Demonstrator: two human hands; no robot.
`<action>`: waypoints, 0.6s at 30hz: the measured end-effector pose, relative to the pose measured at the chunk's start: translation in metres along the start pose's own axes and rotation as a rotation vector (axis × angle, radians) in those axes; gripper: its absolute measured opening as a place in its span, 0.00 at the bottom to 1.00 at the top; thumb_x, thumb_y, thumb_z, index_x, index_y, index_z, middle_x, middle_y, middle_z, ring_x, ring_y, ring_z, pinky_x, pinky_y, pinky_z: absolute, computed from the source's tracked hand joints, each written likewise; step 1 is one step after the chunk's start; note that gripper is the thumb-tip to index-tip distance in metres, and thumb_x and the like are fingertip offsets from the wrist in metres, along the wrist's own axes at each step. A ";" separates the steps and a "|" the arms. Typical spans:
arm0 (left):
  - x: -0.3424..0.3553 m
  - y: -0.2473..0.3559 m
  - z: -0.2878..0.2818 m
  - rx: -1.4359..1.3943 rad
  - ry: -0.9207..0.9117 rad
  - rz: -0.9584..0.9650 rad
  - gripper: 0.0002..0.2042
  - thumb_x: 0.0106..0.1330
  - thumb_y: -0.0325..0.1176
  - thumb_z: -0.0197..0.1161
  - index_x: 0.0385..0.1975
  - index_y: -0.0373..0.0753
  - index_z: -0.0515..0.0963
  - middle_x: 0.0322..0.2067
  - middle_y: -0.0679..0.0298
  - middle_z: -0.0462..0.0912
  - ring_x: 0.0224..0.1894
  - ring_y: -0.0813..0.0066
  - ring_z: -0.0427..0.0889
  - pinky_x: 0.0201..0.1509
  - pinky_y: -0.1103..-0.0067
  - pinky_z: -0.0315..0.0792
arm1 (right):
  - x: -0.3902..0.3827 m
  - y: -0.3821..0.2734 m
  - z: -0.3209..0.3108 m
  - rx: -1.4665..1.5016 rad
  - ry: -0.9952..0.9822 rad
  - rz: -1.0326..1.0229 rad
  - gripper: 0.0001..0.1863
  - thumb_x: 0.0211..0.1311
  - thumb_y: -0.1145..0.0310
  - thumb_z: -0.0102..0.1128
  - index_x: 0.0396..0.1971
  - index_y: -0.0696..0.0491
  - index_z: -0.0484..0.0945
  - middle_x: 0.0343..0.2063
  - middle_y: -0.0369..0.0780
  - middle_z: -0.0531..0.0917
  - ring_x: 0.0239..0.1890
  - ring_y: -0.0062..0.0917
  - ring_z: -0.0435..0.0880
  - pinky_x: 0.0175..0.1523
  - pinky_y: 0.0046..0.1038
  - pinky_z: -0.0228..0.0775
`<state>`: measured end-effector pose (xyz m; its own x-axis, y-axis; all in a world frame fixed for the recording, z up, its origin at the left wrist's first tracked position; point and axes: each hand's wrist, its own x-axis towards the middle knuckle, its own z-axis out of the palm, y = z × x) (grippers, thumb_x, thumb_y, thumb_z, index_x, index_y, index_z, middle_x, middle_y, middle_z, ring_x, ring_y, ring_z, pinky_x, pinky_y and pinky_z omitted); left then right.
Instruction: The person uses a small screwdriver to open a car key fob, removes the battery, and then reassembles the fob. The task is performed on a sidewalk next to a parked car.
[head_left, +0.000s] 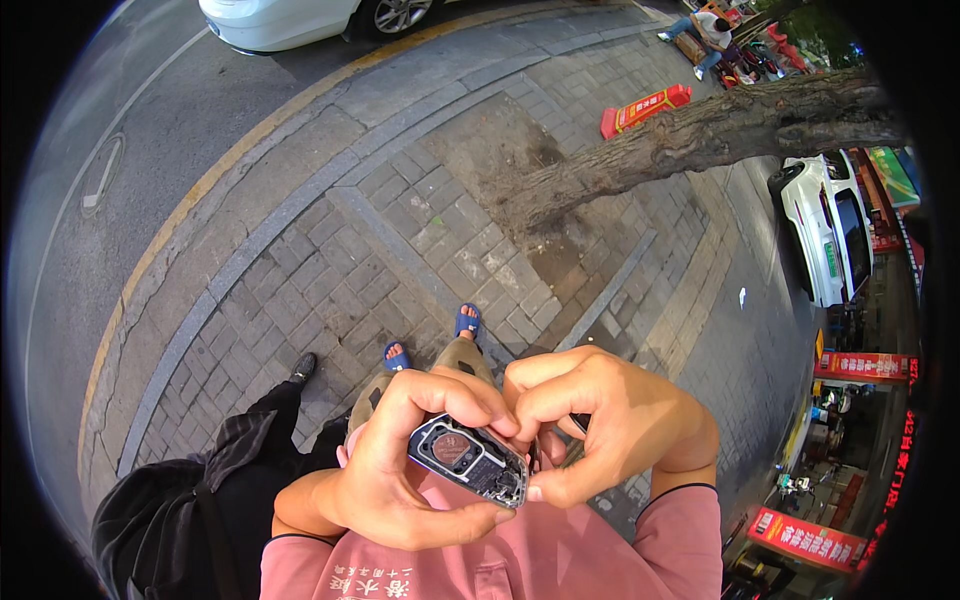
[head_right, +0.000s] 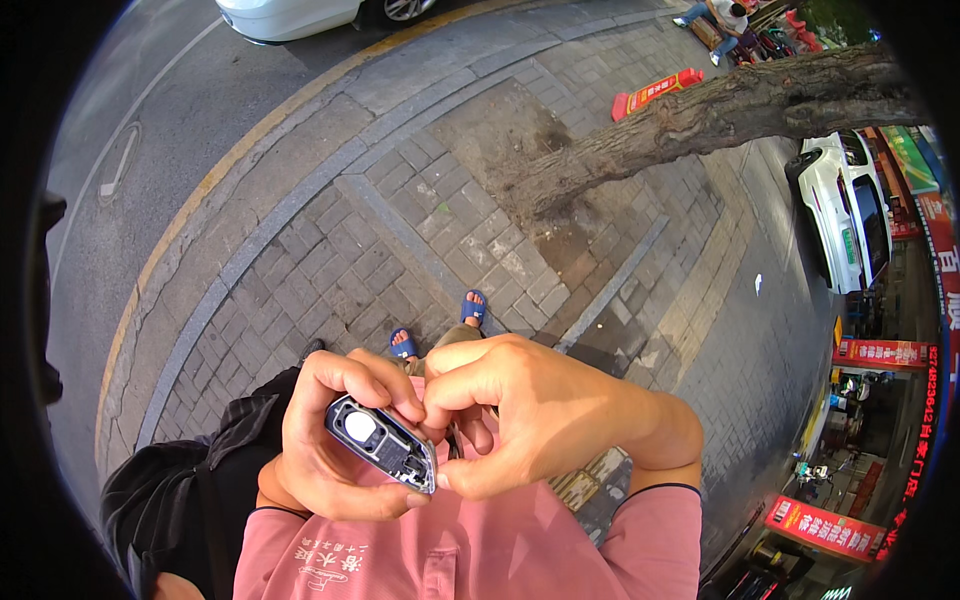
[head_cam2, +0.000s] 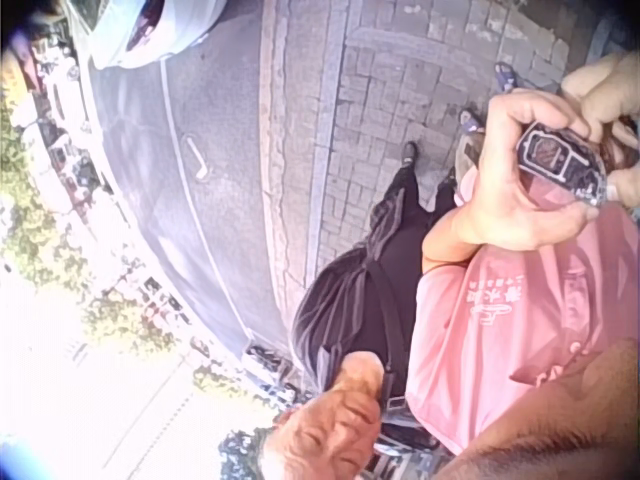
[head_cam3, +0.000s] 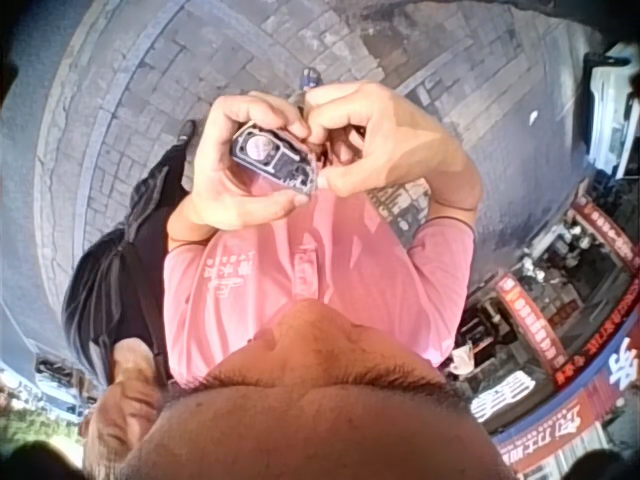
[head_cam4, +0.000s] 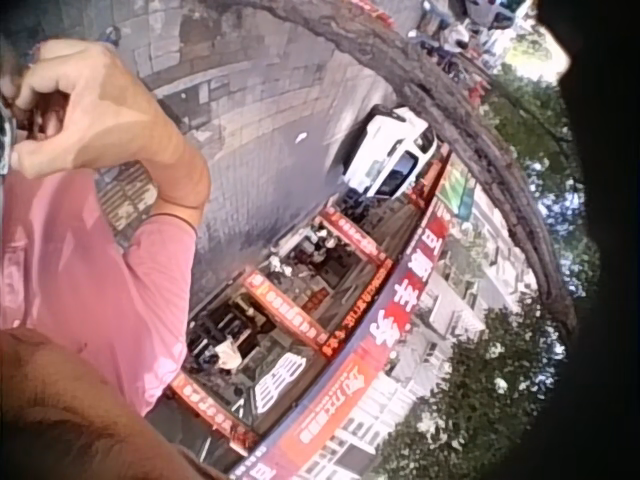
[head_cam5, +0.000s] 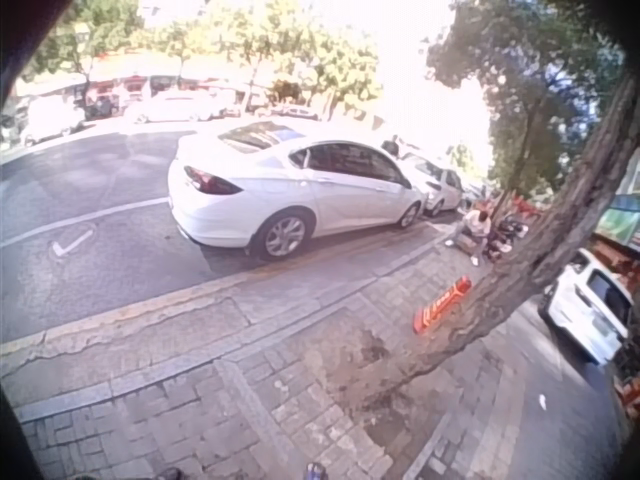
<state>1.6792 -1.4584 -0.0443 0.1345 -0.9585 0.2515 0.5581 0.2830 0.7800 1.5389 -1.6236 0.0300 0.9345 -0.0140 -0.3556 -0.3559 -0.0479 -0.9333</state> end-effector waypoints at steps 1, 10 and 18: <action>0.000 0.000 0.001 -0.010 0.002 -0.006 0.32 0.49 0.15 0.72 0.52 0.35 0.60 0.49 0.51 0.70 0.50 0.64 0.78 0.52 0.69 0.77 | -0.001 0.001 0.000 -0.019 0.000 -0.020 0.11 0.45 0.73 0.69 0.30 0.60 0.82 0.28 0.37 0.75 0.26 0.19 0.79 0.32 0.22 0.72; 0.006 0.001 -0.004 0.091 0.001 0.150 0.32 0.47 0.15 0.73 0.50 0.36 0.61 0.47 0.50 0.70 0.46 0.65 0.79 0.52 0.67 0.78 | -0.008 0.000 -0.002 0.040 0.144 -0.118 0.10 0.51 0.71 0.71 0.33 0.59 0.84 0.29 0.37 0.77 0.27 0.19 0.75 0.31 0.23 0.67; -0.006 -0.008 -0.011 0.148 0.083 0.259 0.35 0.45 0.15 0.76 0.50 0.38 0.61 0.46 0.49 0.72 0.45 0.59 0.82 0.49 0.61 0.82 | -0.032 0.008 0.002 0.039 0.204 -0.289 0.12 0.56 0.72 0.67 0.39 0.60 0.81 0.27 0.42 0.80 0.26 0.23 0.76 0.28 0.25 0.65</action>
<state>1.6831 -1.4553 -0.0580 0.3267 -0.8518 0.4095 0.3725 0.5143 0.7725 1.5059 -1.6213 0.0336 0.9768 -0.2045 -0.0634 -0.0732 -0.0407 -0.9965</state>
